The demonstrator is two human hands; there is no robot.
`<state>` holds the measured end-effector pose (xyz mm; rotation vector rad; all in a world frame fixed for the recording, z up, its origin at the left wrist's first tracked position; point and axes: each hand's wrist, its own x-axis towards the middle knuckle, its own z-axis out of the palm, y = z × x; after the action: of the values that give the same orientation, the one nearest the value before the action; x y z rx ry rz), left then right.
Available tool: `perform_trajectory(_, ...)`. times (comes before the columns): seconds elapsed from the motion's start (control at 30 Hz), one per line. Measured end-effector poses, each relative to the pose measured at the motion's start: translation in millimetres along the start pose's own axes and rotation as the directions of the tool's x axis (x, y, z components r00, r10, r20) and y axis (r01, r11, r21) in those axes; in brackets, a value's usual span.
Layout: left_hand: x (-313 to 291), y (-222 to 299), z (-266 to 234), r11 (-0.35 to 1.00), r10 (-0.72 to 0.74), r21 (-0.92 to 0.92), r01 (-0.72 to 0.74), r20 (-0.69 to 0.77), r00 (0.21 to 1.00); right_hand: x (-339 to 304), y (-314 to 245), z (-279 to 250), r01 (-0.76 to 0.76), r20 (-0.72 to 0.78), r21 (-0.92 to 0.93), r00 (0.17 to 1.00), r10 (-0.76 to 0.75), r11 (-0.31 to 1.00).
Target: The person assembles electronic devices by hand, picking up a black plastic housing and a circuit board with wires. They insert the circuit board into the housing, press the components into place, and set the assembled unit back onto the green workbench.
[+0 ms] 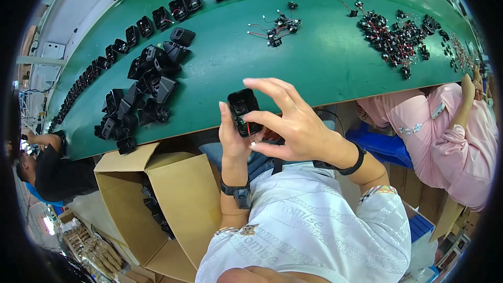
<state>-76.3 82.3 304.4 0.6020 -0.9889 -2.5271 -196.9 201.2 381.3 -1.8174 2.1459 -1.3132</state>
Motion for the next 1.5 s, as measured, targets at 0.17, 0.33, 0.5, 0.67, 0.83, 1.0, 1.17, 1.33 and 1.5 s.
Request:
perform_trajectory(0.17,9.3,-2.6,0.7,0.999,-0.028,0.045,0.02,0.189,0.982,-1.1,20.3,-15.5,-0.059,0.17,0.139,0.985,0.034,0.989)
perform_trajectory(0.33,24.9,29.4,-2.3,0.784,0.192,0.566,-0.254,0.168,0.967,34.3,94.3,-94.6,0.102,0.052,-0.325,0.995,-0.09,0.94)
perform_trajectory(0.5,45.0,68.6,-43.9,0.54,0.604,0.721,-0.434,0.028,0.797,52.1,261.3,-249.3,-0.315,-0.188,-0.653,0.948,0.256,0.688)
perform_trajectory(0.67,63.0,77.2,-57.8,0.273,0.708,0.889,-0.367,0.073,0.702,33.2,363.2,-299.1,-0.457,-0.166,-0.695,0.854,0.494,0.556)
perform_trajectory(0.83,80.6,92.5,-49.0,-0.023,0.689,0.951,-0.307,0.238,0.685,49.2,384.2,-268.9,-0.44,-0.045,-0.622,0.846,0.531,0.648)
perform_trajectory(1.0,117.0,111.2,-57.6,-0.353,0.659,0.891,-0.286,0.454,0.6,46.9,374.7,-270.4,-0.408,-0.025,-0.667,0.848,0.529,0.623)
perform_trajectory(1.17,140.7,119.2,-57.8,-0.659,0.617,0.738,0.147,0.417,0.667,35.0,302.2,-263.4,-0.359,-0.245,-0.649,0.933,0.262,0.671)
perform_trajectory(1.33,145.7,109.8,-60.8,-0.746,0.533,0.635,0.204,0.385,0.753,19.5,180.1,-167.7,-0.095,0.013,-0.339,0.994,0.105,0.936)
perform_trajectory(1.5,140.9,83.5,-42.6,-0.658,0.464,0.751,-0.061,0.468,0.752,27.1,151.0,-63.7,-0.298,-0.013,-0.239,0.953,0.303,0.924)
